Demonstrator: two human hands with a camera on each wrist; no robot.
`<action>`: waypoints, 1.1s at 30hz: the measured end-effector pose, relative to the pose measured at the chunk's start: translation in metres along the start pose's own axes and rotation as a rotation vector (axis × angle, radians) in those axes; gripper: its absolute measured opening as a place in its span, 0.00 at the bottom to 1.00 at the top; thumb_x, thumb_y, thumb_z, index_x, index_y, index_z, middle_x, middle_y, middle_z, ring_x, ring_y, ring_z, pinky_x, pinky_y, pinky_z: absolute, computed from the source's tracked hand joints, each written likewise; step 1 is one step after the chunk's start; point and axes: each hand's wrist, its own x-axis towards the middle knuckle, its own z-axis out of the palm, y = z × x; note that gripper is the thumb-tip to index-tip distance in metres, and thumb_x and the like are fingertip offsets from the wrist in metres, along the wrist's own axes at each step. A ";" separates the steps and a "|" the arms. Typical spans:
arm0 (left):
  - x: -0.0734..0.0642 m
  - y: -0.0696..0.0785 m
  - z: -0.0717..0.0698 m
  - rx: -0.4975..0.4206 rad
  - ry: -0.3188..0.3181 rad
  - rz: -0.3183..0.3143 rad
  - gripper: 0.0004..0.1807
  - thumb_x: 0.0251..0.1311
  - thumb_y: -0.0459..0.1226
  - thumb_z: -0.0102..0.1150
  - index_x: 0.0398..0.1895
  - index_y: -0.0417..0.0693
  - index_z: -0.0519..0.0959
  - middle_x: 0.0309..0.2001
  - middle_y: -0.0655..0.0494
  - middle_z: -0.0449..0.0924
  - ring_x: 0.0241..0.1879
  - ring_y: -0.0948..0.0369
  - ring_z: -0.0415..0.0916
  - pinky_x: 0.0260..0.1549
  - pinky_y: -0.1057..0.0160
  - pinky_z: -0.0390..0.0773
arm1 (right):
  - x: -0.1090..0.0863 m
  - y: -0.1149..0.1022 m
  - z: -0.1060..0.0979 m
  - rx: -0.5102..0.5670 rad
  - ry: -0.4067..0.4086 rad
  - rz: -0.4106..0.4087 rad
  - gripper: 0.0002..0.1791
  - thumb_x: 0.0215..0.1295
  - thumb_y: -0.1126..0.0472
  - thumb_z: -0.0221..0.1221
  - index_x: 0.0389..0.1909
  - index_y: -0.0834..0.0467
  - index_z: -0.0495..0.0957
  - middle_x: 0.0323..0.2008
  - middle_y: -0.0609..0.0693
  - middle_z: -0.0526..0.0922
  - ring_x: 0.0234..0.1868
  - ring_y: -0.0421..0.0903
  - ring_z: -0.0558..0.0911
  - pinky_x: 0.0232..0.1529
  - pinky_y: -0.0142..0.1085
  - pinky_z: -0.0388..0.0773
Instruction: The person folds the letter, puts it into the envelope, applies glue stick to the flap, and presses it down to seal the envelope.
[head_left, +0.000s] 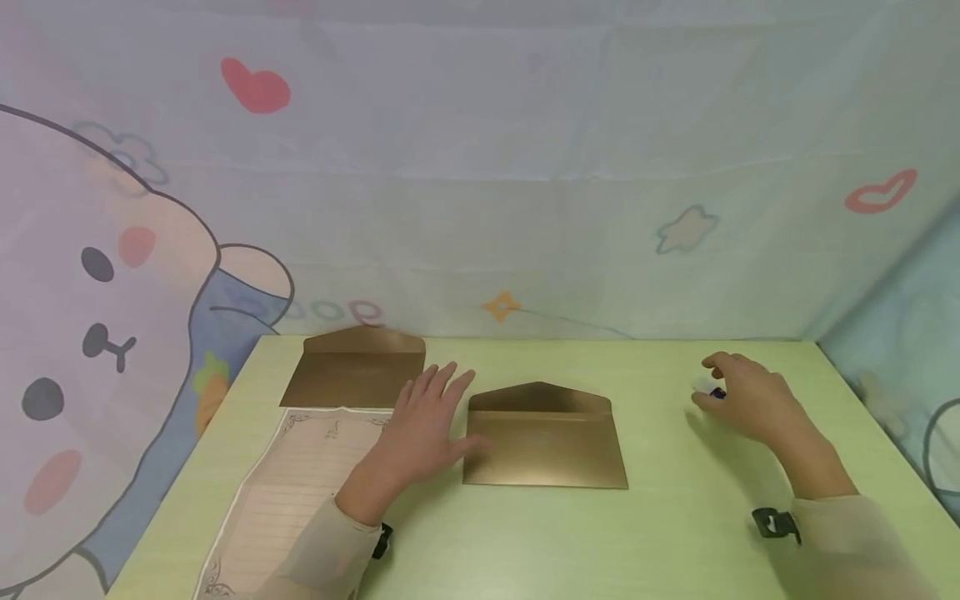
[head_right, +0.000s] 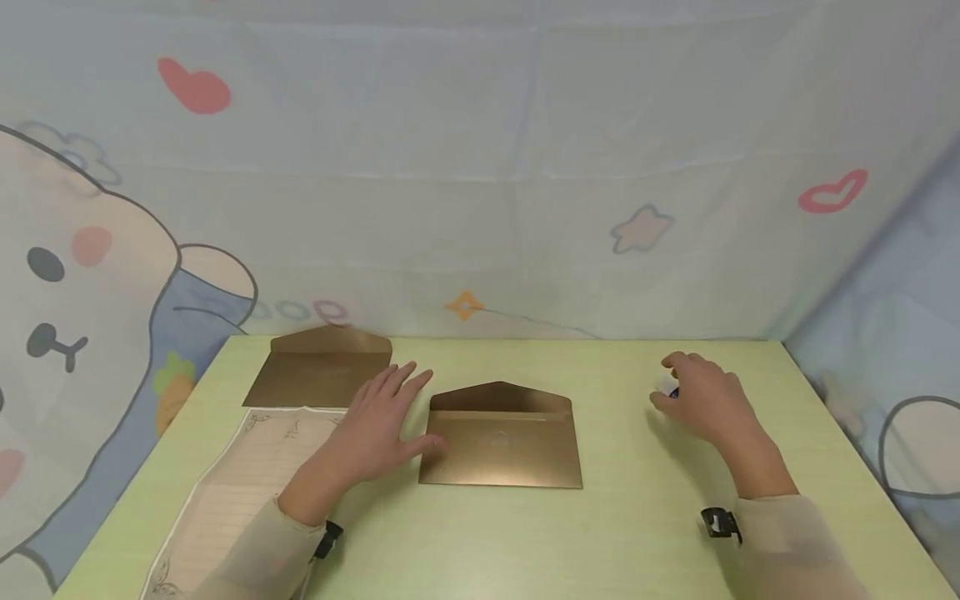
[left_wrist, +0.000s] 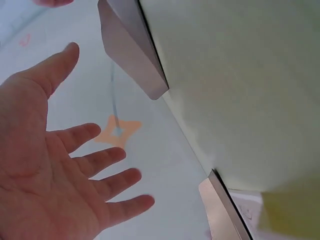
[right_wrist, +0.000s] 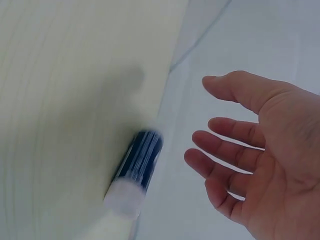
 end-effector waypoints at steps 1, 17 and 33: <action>0.002 0.000 -0.001 -0.012 -0.004 -0.002 0.50 0.63 0.60 0.72 0.82 0.48 0.63 0.79 0.41 0.61 0.78 0.37 0.55 0.74 0.32 0.58 | 0.001 -0.008 0.001 0.035 -0.001 -0.014 0.33 0.73 0.53 0.66 0.67 0.73 0.71 0.57 0.72 0.80 0.53 0.69 0.81 0.48 0.65 0.77; 0.050 -0.005 0.006 -0.180 -0.131 -0.040 0.26 0.73 0.37 0.67 0.70 0.39 0.76 0.65 0.42 0.76 0.65 0.45 0.75 0.63 0.47 0.77 | 0.040 -0.095 0.052 0.170 -0.055 -0.232 0.20 0.72 0.63 0.67 0.60 0.68 0.80 0.52 0.61 0.84 0.50 0.59 0.84 0.50 0.53 0.83; 0.066 -0.011 0.014 -0.170 -0.136 0.027 0.05 0.69 0.26 0.66 0.42 0.42 0.88 0.38 0.53 0.86 0.41 0.55 0.83 0.43 0.56 0.84 | 0.047 -0.099 0.062 0.094 0.022 -0.356 0.08 0.67 0.75 0.67 0.40 0.60 0.86 0.33 0.47 0.84 0.35 0.44 0.81 0.39 0.43 0.82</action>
